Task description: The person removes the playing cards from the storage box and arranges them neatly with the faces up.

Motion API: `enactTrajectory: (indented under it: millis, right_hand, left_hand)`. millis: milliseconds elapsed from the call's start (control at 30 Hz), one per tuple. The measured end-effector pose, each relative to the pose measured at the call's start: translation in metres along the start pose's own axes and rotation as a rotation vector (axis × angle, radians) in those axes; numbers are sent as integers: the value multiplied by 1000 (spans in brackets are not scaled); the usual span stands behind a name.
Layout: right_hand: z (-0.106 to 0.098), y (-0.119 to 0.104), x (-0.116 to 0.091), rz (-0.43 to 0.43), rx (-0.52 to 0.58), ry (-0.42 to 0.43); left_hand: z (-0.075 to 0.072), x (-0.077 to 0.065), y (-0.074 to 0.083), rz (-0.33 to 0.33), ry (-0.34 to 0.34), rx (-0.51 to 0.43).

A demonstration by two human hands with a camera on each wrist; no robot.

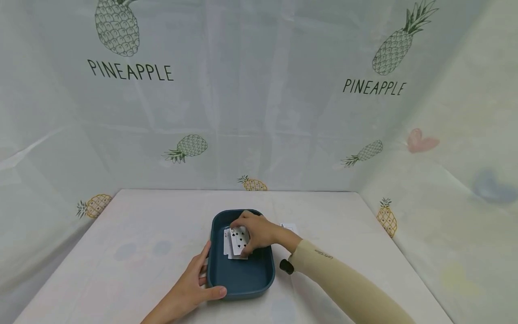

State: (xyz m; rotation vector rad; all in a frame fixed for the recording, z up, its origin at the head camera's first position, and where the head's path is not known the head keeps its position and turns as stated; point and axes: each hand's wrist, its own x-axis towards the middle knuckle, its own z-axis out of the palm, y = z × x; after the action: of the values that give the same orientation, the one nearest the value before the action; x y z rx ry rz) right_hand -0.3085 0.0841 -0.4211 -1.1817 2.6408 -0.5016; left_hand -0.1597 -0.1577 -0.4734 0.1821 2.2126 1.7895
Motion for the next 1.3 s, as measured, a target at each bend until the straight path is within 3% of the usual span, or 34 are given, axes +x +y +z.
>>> enactTrajectory:
  millis: [233,467,800,1300]
  right_hand:
    - [-18,-3,-14,-59,92,21]
    - [-36,7,-36,-18,136,76]
    - [-52,35,-63,38,157,134]
    - [-54,83,-100,147,136,163]
  left_hand:
    - [1,2,0,4,-1,-4]
    - [0,3,-3,9,24,7]
    - [2,3,-4,23,39,1]
    - [1,0,-3,30,34,-12]
